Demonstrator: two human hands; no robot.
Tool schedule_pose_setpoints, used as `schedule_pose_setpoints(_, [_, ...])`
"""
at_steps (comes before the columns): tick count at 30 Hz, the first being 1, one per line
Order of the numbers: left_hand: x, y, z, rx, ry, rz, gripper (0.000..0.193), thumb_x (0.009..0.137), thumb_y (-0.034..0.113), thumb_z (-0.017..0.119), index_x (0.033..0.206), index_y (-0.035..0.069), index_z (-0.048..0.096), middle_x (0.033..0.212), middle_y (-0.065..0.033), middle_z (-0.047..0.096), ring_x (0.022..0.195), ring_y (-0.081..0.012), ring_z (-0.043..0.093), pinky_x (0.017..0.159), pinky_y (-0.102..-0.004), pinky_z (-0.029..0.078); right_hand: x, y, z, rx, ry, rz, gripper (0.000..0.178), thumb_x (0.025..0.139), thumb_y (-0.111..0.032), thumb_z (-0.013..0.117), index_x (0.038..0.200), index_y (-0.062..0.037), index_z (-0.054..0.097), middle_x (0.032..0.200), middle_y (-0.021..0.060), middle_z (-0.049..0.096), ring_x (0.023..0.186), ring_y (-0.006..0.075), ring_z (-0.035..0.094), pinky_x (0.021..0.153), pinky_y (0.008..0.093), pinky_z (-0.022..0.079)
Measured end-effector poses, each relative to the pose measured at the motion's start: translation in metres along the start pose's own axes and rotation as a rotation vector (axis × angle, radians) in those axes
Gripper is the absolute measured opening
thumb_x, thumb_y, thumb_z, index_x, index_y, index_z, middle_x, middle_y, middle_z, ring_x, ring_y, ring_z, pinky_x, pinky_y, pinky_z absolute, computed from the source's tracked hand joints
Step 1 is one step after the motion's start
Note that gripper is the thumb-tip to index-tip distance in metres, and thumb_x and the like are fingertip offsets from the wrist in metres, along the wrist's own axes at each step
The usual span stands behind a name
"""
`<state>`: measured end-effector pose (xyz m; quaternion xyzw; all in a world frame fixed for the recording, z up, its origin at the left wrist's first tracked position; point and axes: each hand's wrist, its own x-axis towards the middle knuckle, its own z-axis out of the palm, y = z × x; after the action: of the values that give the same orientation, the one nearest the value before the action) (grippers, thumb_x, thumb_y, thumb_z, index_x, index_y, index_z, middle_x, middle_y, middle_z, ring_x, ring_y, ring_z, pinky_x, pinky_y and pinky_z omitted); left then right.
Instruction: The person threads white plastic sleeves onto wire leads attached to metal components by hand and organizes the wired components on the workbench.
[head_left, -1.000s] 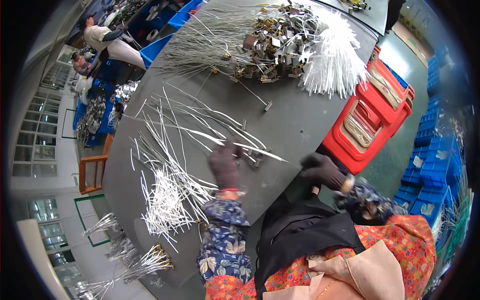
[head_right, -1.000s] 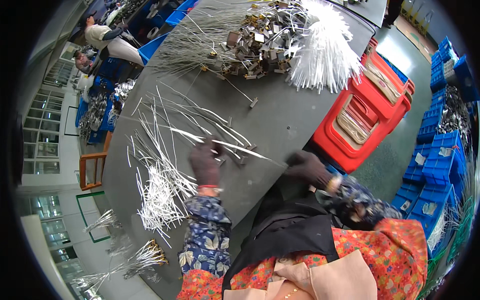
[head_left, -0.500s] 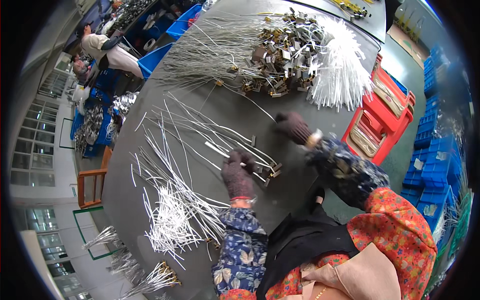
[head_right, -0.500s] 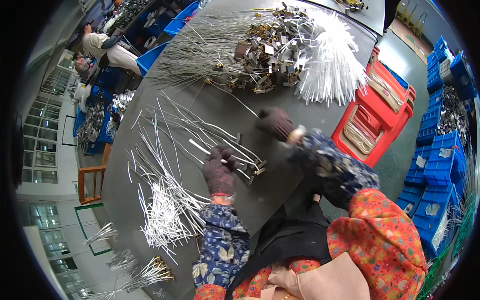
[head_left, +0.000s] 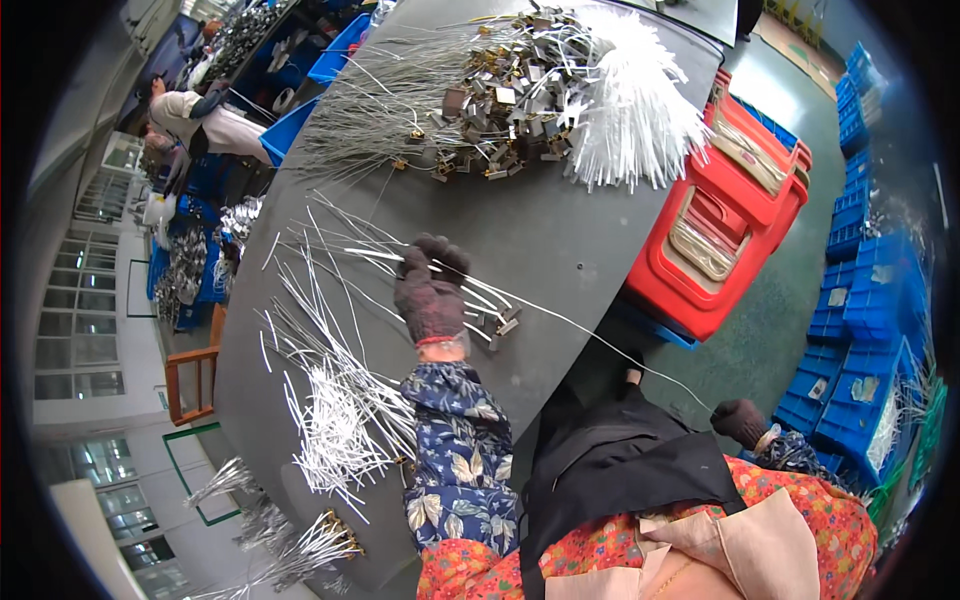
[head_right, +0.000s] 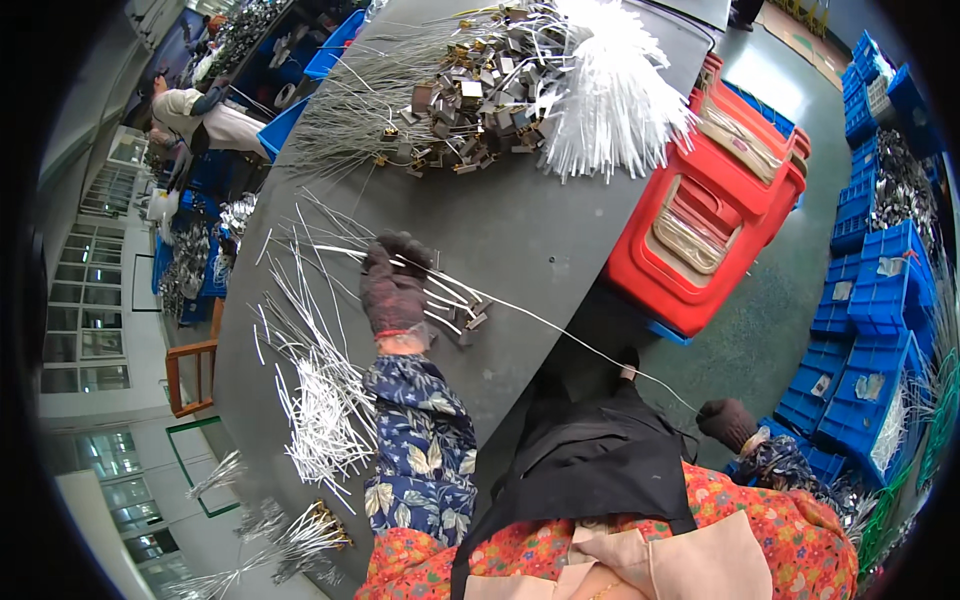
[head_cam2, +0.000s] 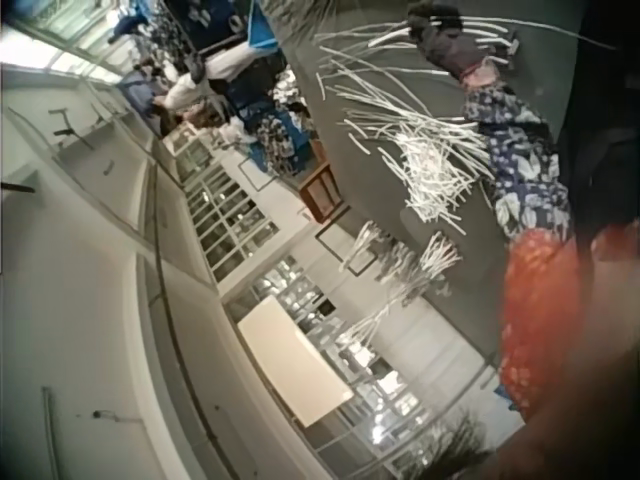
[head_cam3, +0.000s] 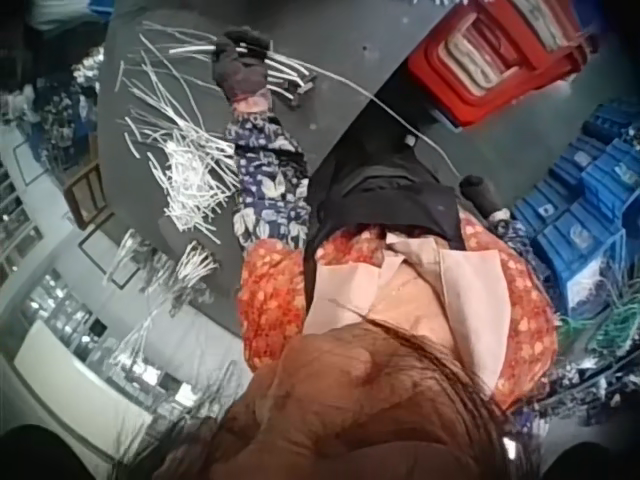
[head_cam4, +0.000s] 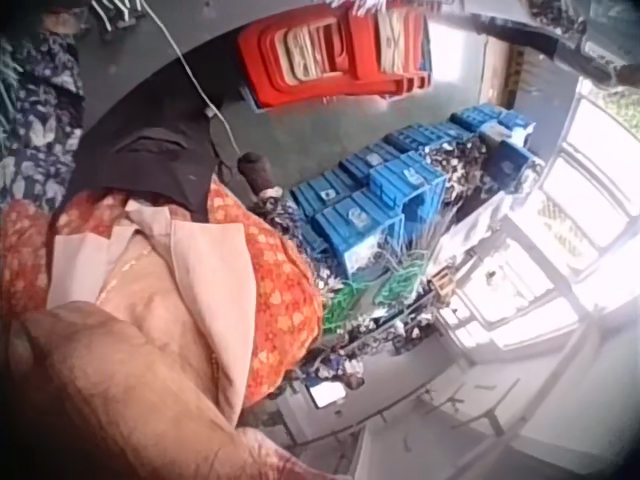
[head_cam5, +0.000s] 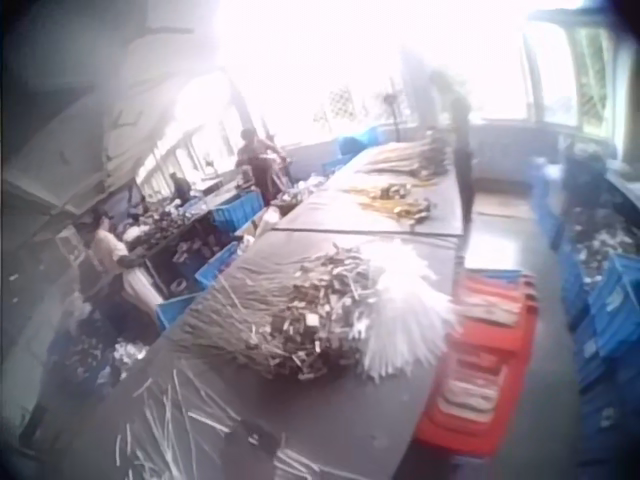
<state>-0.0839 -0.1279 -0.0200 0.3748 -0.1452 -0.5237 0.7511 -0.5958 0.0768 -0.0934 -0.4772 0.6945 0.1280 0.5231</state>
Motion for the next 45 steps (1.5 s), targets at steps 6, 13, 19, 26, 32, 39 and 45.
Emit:
schedule_pose_setpoints(6, [0.002,0.037,0.024,0.064,0.071,0.075,0.026,0.092,0.028,0.059,0.103,0.004,0.061,0.091,-0.0153,0.067,0.075,-0.0303,0.066,0.064,-0.0426,0.058,-0.003,-0.027,-0.01,0.082,-0.013,-0.017,0.029,0.07,-0.018,0.068,0.097,-0.0084,0.071,0.086,0.0108,0.07,0.078,0.02,0.066,0.072,0.0324,0.052])
schedule_pose_setpoints(13, [-0.011,0.044,0.049,0.173,0.105,0.142,0.026,0.092,0.027,0.06,0.103,0.003,0.059,0.084,-0.0156,0.067,0.062,-0.0286,0.063,0.053,-0.0398,0.054,0.002,-0.019,-0.012,0.104,0.055,-0.045,0.031,0.067,-0.015,0.069,0.097,-0.0059,0.07,0.086,0.0101,0.07,0.081,0.0199,0.066,0.071,0.0329,0.051])
schedule_pose_setpoints(19, [-0.027,0.026,0.043,0.181,0.165,0.114,0.026,0.092,0.027,0.058,0.102,0.003,0.06,0.081,-0.0171,0.066,0.061,-0.029,0.063,0.052,-0.0401,0.055,-0.001,-0.008,-0.011,0.003,0.038,0.021,0.032,0.067,-0.014,0.07,0.097,-0.0043,0.071,0.084,0.0085,0.07,0.075,0.0166,0.065,0.067,0.0295,0.051])
schedule_pose_setpoints(26, [-0.04,0.008,0.022,-0.041,0.206,0.024,0.024,0.092,0.026,0.058,0.099,0.003,0.062,0.083,-0.0156,0.066,0.07,-0.028,0.064,0.059,-0.0398,0.056,-0.004,-0.019,-0.002,0.276,-0.082,-0.124,0.031,0.068,-0.013,0.069,0.097,-0.0027,0.069,0.083,0.0096,0.069,0.075,0.0185,0.064,0.067,0.0315,0.05])
schedule_pose_setpoints(32, [-0.076,-0.024,0.024,0.134,-0.092,-0.288,0.028,0.094,0.031,0.056,0.104,0.006,0.062,0.093,-0.0097,0.066,0.074,-0.0224,0.065,0.066,-0.0341,0.056,0.009,-0.031,0.009,0.136,-0.011,-0.188,0.03,0.068,-0.011,0.068,0.096,-0.0022,0.069,0.083,0.0098,0.069,0.074,0.0174,0.064,0.066,0.03,0.05])
schedule_pose_setpoints(39, [-0.047,0.053,-0.002,-0.048,0.104,-0.034,0.024,0.092,0.025,0.058,0.105,0.006,0.062,0.094,-0.0105,0.067,0.084,-0.0255,0.066,0.078,-0.0454,0.056,0.02,-0.005,0.017,0.178,0.111,-0.031,0.028,0.062,-0.007,0.071,0.09,-0.0015,0.069,0.078,0.008,0.069,0.072,0.0169,0.063,0.065,0.0302,0.05])
schedule_pose_setpoints(45, [-0.045,0.073,-0.014,-0.024,0.117,0.083,0.025,0.093,0.025,0.057,0.107,0.005,0.062,0.094,-0.0116,0.068,0.084,-0.0277,0.067,0.078,-0.0493,0.056,0.017,-0.013,0.02,0.095,0.103,-0.117,0.027,0.063,-0.008,0.071,0.089,-0.0021,0.07,0.078,0.0077,0.069,0.072,0.0167,0.063,0.065,0.0298,0.05])
